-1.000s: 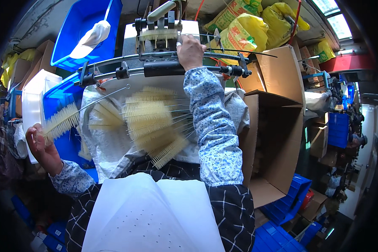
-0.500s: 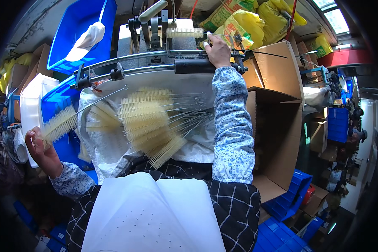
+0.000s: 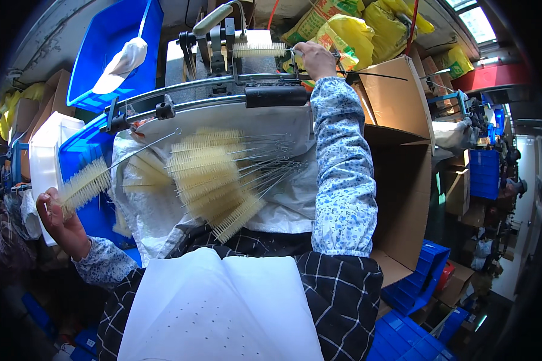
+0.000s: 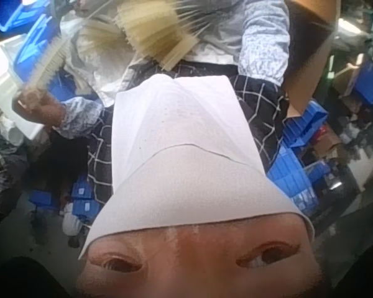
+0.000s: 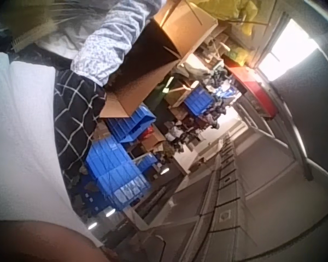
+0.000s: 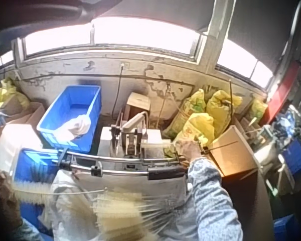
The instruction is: The person repeatedly picks up wire brush heads and inserts them into a metal jig to secure the bristles. They handle the items one at a time, moving them from a blue bin to the jig and then into a cardboard box. The process involves repetitive insertion and placement of the brush components.
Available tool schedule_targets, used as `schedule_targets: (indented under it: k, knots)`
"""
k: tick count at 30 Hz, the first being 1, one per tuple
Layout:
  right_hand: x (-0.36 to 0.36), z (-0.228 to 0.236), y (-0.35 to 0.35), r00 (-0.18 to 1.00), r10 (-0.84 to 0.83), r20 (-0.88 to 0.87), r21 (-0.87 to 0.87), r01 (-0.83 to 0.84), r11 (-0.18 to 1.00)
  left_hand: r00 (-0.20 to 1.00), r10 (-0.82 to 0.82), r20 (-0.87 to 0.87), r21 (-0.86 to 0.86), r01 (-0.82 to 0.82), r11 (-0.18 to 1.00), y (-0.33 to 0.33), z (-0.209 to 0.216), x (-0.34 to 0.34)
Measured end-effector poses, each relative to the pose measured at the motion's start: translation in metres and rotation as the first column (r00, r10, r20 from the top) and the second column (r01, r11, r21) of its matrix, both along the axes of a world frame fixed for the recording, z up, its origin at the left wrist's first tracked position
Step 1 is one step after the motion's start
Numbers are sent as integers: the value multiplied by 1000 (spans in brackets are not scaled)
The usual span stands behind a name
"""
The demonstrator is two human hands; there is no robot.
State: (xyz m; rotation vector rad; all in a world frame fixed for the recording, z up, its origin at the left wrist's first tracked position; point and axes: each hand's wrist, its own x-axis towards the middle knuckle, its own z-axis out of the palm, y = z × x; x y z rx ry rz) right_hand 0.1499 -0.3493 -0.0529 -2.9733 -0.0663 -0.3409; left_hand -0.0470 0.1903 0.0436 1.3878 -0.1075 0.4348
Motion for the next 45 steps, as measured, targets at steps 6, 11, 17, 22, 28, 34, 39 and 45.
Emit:
schedule_targets:
  k: [6, 11, 17, 22, 28, 34, 39, 45]
  knots:
    - [-43, 31, -28, 965, -36, 261, 25, 31, 999, 999, 49, 15, 23, -49, 999, -9, 2, 5]
    - [-81, 66, -46, 907, -91, 411, -24, 111, 994, 998, 62, 13, 1, -62, 998, -7, -4, 10]
    - [-94, 73, -57, 877, -85, 473, -67, 133, 989, 1000, 18, 23, 11, -19, 1000, -1, -5, 15]
    - [-97, 86, -38, 847, -50, 529, -72, 103, 992, 996, 84, 27, 41, -85, 996, -10, 4, 9]
    - [-96, 103, -19, 764, 19, 645, -31, 2, 1000, 992, 123, 33, 53, -125, 991, -15, 9, 6]
    - [-94, 119, -2, 708, 73, 703, -5, -98, 995, 991, 132, 20, 49, -133, 990, -13, 7, 6]
    - [-95, 138, 19, 647, 115, 754, -87, -74, 993, 990, 135, 26, 47, -136, 990, -16, 10, 4]
    - [-94, 159, 51, 573, 107, 813, -14, -165, 986, 997, 64, 39, 61, -66, 996, 1, 4, 3]
